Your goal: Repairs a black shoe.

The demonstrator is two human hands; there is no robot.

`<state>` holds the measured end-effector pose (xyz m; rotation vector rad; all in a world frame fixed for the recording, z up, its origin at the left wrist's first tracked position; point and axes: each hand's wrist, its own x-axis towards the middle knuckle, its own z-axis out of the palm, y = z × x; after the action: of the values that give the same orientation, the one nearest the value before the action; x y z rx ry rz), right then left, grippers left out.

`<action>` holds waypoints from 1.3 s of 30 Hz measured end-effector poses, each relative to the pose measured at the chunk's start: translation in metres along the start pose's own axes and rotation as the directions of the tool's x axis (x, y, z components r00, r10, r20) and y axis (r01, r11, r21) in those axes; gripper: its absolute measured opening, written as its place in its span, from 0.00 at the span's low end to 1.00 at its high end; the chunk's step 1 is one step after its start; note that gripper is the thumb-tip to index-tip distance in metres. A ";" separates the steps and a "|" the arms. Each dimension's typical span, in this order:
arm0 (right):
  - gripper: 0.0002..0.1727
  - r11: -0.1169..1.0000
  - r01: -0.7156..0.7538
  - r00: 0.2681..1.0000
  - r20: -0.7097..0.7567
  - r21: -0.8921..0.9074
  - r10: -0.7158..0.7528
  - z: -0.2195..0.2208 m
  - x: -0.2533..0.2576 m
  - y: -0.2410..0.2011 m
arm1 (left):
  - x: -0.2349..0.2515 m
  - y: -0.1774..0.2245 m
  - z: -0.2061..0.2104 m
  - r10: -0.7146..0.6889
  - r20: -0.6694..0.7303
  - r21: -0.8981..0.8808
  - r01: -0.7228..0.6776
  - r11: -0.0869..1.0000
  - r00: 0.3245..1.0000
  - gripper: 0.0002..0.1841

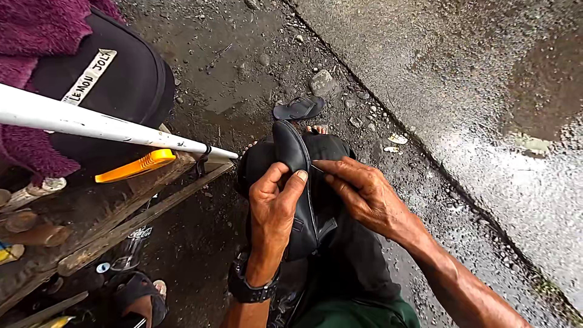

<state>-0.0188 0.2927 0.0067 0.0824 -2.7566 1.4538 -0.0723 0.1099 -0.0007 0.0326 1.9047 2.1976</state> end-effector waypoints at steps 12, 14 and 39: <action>0.20 0.999 0.024 1.000 0.009 -0.022 -0.024 -0.004 0.003 0.000 | -0.001 -0.002 0.000 0.011 -0.003 0.007 -0.011 1.000 1.000 0.04; 0.20 0.997 0.026 1.000 0.013 -0.073 -0.025 -0.006 0.005 -0.003 | -0.001 -0.002 0.001 0.015 -0.005 0.007 -0.015 1.000 1.000 0.04; 0.15 0.872 0.069 0.787 0.564 -0.484 0.251 -0.056 0.082 -0.058 | 0.009 -0.006 0.008 0.115 -0.022 0.280 -0.104 0.954 0.993 0.04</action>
<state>-0.0977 0.3029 0.0896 0.4968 -3.6170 0.7747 -0.0787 0.1206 -0.0065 0.1482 2.2708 1.9895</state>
